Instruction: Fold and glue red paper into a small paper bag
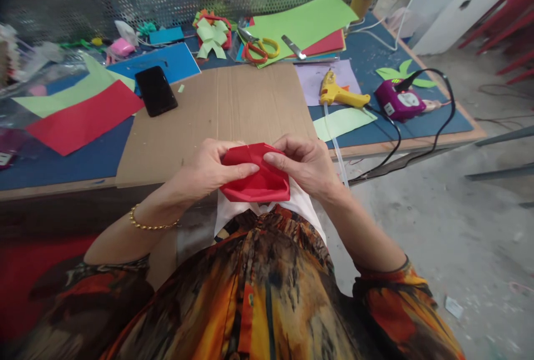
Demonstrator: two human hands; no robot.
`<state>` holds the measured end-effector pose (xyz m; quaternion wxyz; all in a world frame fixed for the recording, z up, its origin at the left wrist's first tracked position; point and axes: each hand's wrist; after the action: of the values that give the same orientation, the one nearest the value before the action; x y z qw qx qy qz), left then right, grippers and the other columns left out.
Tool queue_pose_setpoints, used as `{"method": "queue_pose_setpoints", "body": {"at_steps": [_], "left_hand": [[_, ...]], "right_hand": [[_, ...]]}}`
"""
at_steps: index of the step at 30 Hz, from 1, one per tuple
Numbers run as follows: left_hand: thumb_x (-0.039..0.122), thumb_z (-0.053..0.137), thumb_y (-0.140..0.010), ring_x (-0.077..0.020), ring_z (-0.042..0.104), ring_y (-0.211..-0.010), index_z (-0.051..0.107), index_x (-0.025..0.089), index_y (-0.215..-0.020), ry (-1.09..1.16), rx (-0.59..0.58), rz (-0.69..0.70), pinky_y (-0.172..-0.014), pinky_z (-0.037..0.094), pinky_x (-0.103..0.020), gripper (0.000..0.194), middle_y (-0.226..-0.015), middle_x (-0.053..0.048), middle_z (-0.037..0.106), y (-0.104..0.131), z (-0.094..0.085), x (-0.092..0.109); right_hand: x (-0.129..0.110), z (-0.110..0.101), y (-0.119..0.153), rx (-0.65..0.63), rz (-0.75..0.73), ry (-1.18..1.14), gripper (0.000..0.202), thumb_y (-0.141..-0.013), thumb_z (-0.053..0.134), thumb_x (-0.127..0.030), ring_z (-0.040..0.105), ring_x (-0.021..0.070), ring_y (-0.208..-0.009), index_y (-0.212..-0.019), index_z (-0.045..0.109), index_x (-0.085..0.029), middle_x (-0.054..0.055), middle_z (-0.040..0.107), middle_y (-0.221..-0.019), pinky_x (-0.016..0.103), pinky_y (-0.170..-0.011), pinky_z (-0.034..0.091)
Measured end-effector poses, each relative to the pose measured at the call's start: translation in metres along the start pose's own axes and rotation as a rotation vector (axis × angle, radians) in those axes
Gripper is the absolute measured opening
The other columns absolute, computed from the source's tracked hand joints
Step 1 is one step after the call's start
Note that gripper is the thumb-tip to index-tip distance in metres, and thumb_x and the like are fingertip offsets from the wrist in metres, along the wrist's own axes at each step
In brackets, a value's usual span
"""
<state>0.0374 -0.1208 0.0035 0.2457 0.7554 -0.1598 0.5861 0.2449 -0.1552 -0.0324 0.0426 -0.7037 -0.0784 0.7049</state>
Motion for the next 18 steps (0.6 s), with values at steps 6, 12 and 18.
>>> {"method": "queue_pose_setpoints", "body": {"at_steps": [6, 12, 18], "left_hand": [[0.028, 0.078, -0.079, -0.0105, 0.063, -0.064, 0.075, 0.015, -0.079, -0.016, 0.056, 0.175, -0.055, 0.047, -0.02, 0.014, -0.073, 0.001, 0.069, 0.002, 0.003, -0.003], [0.026, 0.074, -0.085, -0.0107, 0.059, -0.065, 0.072, 0.016, -0.069, -0.221, 0.126, 0.322, -0.059, 0.043, -0.023, 0.019, -0.07, 0.0, 0.065, 0.003, -0.001, -0.004], [0.024, 0.072, -0.086, -0.0117, 0.06, -0.066, 0.072, 0.016, -0.071, -0.285, 0.078, 0.304, -0.06, 0.042, -0.025, 0.018, -0.072, 0.001, 0.066, 0.001, -0.005, 0.001]], "right_hand": [[0.012, 0.001, 0.003, 0.127, -0.182, 0.135, 0.041, -0.082, 0.089, -0.062, 0.063, 0.0132, -0.058, -0.076, 0.079, -0.023, 0.0, 0.073, -0.068, 0.027, -0.051, 0.052], [0.006, -0.005, 0.006, 0.251, -0.569, 0.409, 0.009, -0.1, 0.078, -0.036, 0.076, 0.0199, -0.084, -0.103, 0.08, -0.028, 0.003, 0.081, -0.094, 0.037, -0.077, 0.061], [-0.013, -0.014, 0.004, 0.172, -0.92, 0.852, 0.017, -0.099, 0.075, -0.019, 0.073, 0.0227, -0.097, -0.112, 0.077, -0.03, 0.005, 0.08, -0.118, 0.043, -0.085, 0.058]]}}
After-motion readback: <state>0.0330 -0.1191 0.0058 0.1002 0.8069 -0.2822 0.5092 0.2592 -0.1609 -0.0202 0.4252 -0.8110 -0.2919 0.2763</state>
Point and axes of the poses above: each hand's wrist, its own y-axis away from the middle knuckle, its own z-axis out of the palm, x = y × z
